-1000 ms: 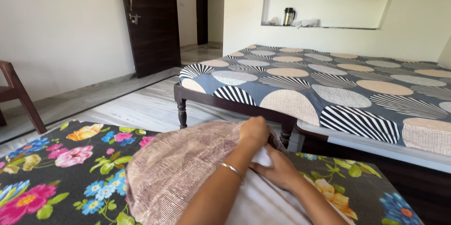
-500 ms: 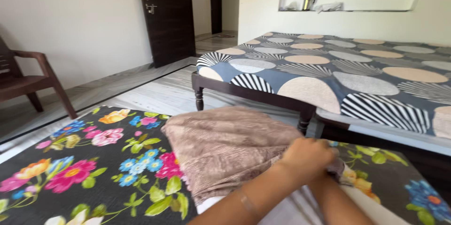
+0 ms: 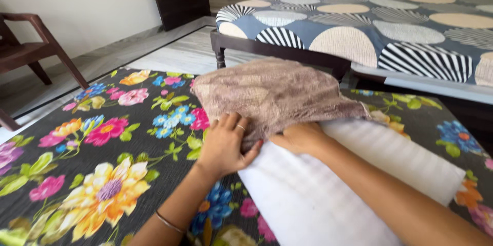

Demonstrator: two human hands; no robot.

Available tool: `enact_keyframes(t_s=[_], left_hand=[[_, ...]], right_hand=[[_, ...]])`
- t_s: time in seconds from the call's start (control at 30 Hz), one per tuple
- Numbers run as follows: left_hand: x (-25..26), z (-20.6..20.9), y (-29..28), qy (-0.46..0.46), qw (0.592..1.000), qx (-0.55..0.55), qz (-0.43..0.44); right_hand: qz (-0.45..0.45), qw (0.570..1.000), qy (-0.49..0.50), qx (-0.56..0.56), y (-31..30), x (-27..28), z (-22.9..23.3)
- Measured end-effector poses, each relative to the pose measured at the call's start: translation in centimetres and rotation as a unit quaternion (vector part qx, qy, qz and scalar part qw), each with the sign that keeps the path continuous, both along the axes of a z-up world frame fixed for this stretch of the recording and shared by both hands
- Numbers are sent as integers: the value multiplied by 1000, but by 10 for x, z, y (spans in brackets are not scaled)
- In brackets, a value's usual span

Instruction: The person places a pillow into a gray pillowcase, then removes it and places the pillow into a brown pillowcase. The person adjusts the pillowcase to fit the pillow and smooths the surface.

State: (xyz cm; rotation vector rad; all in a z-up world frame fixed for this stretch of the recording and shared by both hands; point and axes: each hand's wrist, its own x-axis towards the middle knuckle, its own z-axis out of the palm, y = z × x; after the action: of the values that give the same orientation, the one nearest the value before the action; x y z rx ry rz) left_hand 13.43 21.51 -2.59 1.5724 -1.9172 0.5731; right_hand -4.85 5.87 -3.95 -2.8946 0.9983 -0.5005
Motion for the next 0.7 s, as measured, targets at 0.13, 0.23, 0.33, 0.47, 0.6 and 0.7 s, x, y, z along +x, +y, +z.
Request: enact_keyframes(t_s=[0.13,0.23,0.33,0.47,0.6,0.7], left_hand=[[7,7,19,-45,997,56,24],[0,4,27,-23,996,87,24],[-3,-5,20,12,1000,19,20],[16,-14,-10,150,974,-20,166],[34,-36,-12,167,951,33,259],[32,-57,-12,165,953,64,248]], right_hand=[[-33,998,39,45,11,27,0],[-21,999,34,36,-16,61,-27],[-18,998,23,53,-68,94,-45],[-13,992,17,125,-88,125,-36],[-3,1000,6,29,6,99,-17],[-10,997,-25,-71,83,73,0]])
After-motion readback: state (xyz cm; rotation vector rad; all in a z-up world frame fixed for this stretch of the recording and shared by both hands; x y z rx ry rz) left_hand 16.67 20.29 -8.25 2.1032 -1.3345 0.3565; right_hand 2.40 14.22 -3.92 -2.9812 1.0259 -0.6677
